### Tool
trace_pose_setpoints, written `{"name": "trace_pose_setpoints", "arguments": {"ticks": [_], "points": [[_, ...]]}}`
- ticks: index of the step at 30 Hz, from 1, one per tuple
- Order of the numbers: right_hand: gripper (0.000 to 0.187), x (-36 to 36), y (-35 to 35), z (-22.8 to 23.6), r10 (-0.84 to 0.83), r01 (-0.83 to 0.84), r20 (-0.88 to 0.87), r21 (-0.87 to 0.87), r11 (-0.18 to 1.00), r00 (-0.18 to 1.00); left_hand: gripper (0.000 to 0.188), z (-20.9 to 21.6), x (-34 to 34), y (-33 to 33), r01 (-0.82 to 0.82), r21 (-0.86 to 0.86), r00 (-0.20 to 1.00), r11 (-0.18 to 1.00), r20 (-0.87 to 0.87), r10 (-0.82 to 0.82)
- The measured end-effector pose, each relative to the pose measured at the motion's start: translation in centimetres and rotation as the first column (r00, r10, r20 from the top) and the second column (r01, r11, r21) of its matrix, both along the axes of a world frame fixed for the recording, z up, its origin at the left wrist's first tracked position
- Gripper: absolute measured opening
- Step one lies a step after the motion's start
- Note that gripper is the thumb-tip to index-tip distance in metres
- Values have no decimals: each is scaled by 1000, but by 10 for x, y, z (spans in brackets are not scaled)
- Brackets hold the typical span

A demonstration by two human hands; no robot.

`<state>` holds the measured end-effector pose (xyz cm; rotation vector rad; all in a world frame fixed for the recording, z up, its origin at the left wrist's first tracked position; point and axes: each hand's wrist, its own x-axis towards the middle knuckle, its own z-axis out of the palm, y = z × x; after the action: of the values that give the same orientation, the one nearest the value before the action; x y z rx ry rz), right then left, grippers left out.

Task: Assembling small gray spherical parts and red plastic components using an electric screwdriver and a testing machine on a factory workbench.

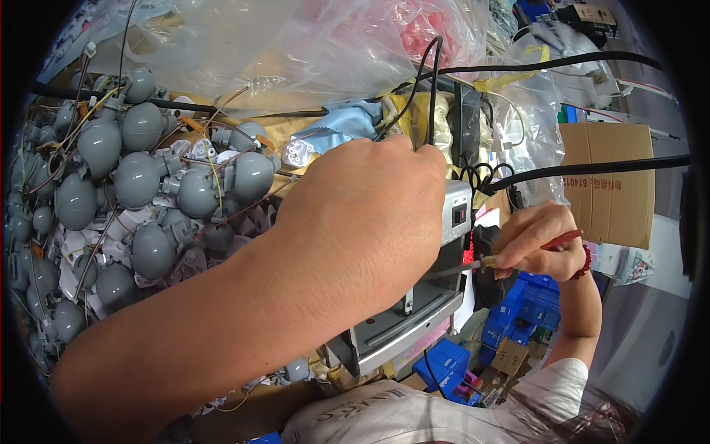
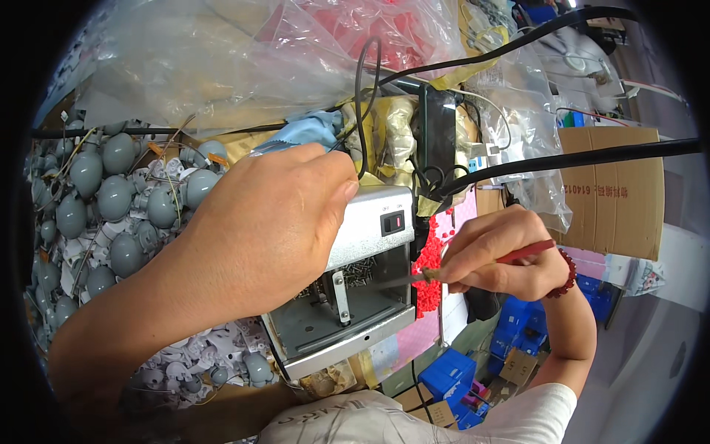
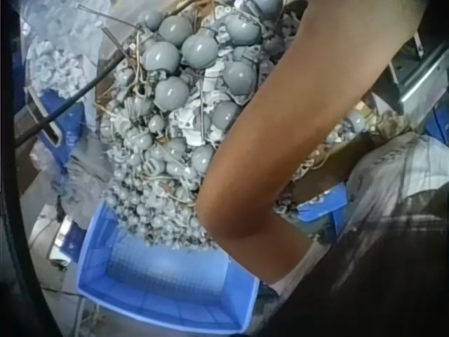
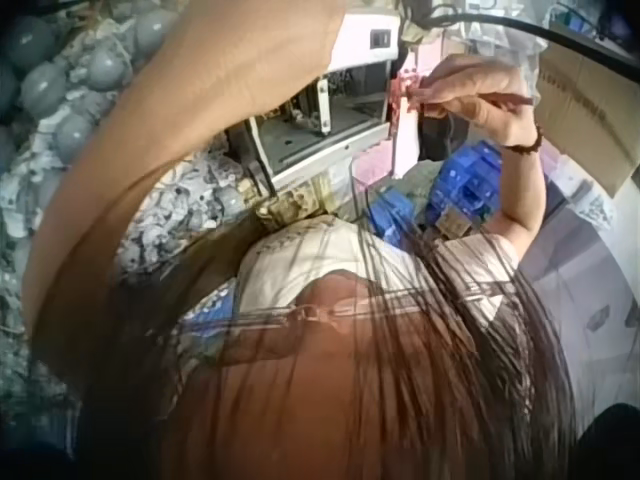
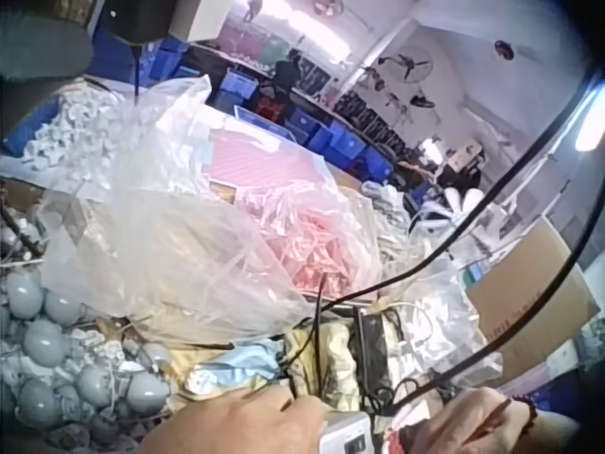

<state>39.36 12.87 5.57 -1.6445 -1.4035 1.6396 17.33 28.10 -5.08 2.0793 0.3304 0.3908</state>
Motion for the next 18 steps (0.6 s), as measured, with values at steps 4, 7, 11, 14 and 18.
{"name": "trace_pose_setpoints", "arguments": {"ticks": [4,7,11,14,18], "points": [[18,3,-3,-3,171,-174,48,66,982,984,18,-5,7,-3,1,-27,1000,1000,10,-1],[18,-6,3,-10,198,-203,116,27,979,973,18,-5,8,-4,2,-18,1000,1000,16,-2],[21,-21,9,-5,241,-269,244,90,959,939,18,-3,1,-2,-23,-9,1000,1000,9,23],[21,-17,-8,1,172,-245,327,196,949,929,19,-4,4,-1,17,25,997,1000,73,-19],[26,-12,-15,11,132,-175,238,167,970,962,19,-3,3,-2,-8,-6,1000,1000,22,8]]}}
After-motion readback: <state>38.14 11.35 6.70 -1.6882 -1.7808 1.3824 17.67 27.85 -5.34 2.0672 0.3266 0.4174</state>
